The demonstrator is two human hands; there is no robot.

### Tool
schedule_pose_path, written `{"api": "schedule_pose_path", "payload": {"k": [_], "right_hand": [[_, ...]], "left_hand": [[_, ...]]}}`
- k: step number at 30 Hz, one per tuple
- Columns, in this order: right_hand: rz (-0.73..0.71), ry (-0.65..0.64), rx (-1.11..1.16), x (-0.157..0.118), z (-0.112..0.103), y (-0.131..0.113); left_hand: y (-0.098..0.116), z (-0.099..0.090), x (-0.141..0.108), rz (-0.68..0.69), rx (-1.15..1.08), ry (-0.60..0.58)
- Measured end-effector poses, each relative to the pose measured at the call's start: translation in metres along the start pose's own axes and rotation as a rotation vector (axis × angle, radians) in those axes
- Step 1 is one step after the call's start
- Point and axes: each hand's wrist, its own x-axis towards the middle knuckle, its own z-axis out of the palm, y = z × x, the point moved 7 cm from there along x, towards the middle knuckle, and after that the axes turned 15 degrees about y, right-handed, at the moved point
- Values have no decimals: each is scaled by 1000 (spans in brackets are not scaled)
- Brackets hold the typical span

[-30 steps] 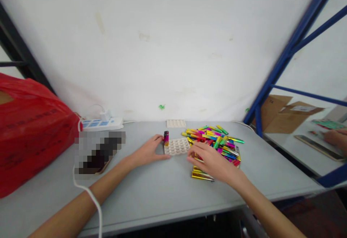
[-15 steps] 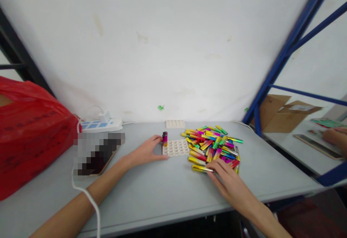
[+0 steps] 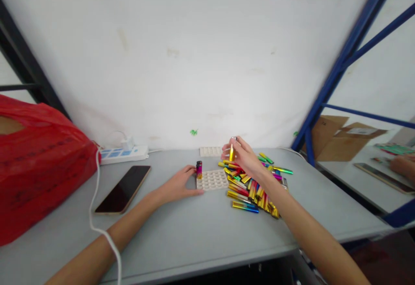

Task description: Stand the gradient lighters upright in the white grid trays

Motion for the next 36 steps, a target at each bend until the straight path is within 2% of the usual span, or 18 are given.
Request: {"api": "schedule_pose_path", "payload": {"k": [3, 7, 10, 17, 26, 28, 30, 36], "right_hand": [[53, -70, -2, 1, 19, 23], [145, -65, -79, -10, 23, 56], [232, -77, -92, -18, 23, 72], [195, 84, -210, -18, 16, 77], [106, 83, -279, -17, 16, 76], [54, 58, -287, -17, 18, 70], [-63, 45, -334, -18, 19, 61], [-547, -38, -689, -29, 28, 38]], "left_hand": [[0, 1, 0, 5, -11, 6], [1, 0, 0, 2, -14, 21], [3, -1, 0, 0, -14, 12], [4, -1, -1, -11, -12, -23], [3, 0, 0, -9, 1, -19], [3, -1, 0, -9, -3, -17], [3, 0, 0, -12, -6, -16], [1, 1, 0, -16, -12, -9]]}}
